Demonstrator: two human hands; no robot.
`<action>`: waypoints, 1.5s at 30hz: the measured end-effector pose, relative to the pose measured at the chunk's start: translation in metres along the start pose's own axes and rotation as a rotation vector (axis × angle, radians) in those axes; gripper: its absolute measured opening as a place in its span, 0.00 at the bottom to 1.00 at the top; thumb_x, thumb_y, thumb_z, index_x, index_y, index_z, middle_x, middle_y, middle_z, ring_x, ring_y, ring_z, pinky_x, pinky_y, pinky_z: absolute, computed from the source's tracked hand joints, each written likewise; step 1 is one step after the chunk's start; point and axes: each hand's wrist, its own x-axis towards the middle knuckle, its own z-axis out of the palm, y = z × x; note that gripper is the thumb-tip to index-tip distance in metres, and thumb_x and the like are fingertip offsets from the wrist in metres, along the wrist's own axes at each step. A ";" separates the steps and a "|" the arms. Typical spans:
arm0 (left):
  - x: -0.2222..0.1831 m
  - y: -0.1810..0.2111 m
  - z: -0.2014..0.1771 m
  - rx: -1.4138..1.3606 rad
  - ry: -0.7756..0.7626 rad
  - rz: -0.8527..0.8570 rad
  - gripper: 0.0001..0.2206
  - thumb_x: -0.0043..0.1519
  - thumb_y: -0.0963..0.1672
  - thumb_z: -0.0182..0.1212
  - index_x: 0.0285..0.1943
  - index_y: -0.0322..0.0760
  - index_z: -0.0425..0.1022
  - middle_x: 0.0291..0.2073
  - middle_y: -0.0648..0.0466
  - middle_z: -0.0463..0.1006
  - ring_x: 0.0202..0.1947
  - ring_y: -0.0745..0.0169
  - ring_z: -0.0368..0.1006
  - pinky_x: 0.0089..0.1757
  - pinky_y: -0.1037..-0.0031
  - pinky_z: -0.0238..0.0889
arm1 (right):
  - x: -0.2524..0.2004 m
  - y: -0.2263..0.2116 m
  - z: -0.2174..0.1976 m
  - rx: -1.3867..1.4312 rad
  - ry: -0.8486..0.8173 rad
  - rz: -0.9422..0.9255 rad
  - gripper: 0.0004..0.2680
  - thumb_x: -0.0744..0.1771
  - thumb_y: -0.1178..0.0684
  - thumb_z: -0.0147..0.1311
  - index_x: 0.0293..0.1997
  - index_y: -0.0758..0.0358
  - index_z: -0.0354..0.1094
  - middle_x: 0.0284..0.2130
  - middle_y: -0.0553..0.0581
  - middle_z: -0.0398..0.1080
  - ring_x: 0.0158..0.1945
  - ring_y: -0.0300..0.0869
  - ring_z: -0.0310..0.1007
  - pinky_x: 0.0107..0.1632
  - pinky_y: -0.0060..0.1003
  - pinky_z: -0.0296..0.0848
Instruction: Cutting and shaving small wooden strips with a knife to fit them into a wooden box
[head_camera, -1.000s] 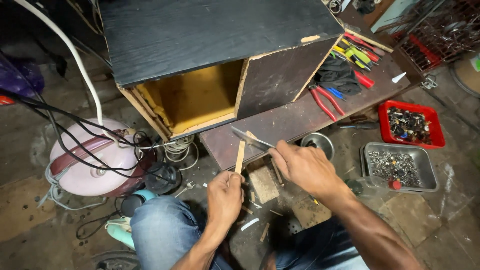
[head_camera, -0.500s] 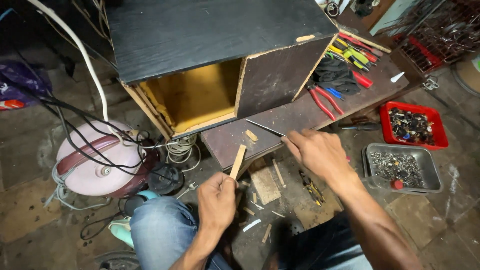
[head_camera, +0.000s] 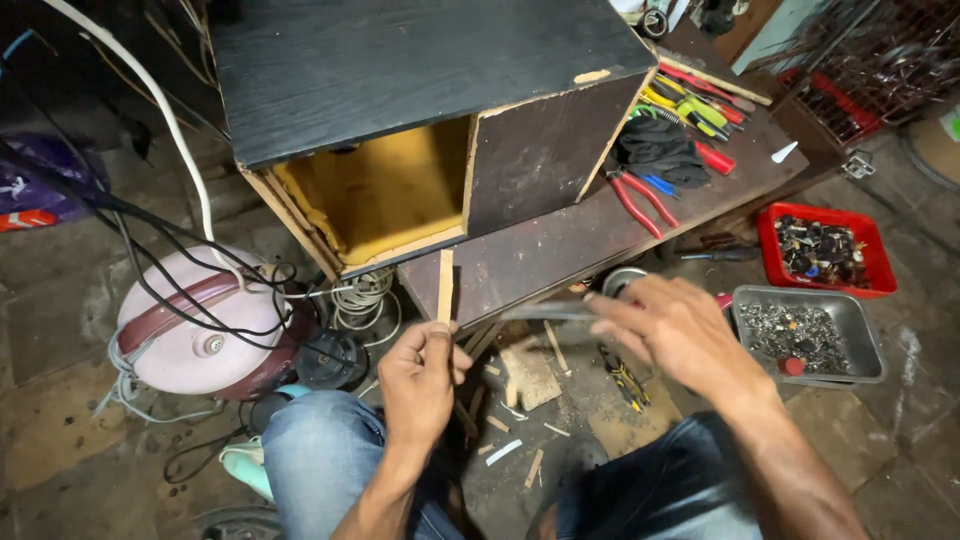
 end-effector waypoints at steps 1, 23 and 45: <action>0.000 -0.001 0.002 -0.001 0.002 0.002 0.11 0.66 0.43 0.52 0.40 0.35 0.81 0.19 0.54 0.81 0.16 0.71 0.69 0.23 0.80 0.65 | -0.003 0.010 0.004 -0.002 0.001 -0.002 0.16 0.68 0.37 0.44 0.54 0.49 0.72 0.22 0.49 0.66 0.23 0.39 0.65 0.25 0.37 0.71; 0.002 -0.012 0.018 -0.253 -0.059 -0.222 0.10 0.60 0.42 0.63 0.43 0.30 0.85 0.23 0.53 0.78 0.21 0.70 0.67 0.25 0.80 0.61 | 0.040 -0.030 0.195 0.299 -1.137 0.442 0.11 0.66 0.56 0.50 0.54 0.60 0.66 0.50 0.59 0.70 0.50 0.47 0.75 0.52 0.38 0.76; -0.017 -0.017 0.033 0.688 -0.405 0.099 0.09 0.65 0.44 0.53 0.42 0.42 0.81 0.38 0.54 0.83 0.37 0.51 0.78 0.40 0.54 0.70 | 0.020 -0.008 -0.002 1.264 -0.314 0.804 0.20 0.64 0.63 0.49 0.66 0.57 0.63 0.62 0.55 0.70 0.46 0.44 0.78 0.49 0.42 0.82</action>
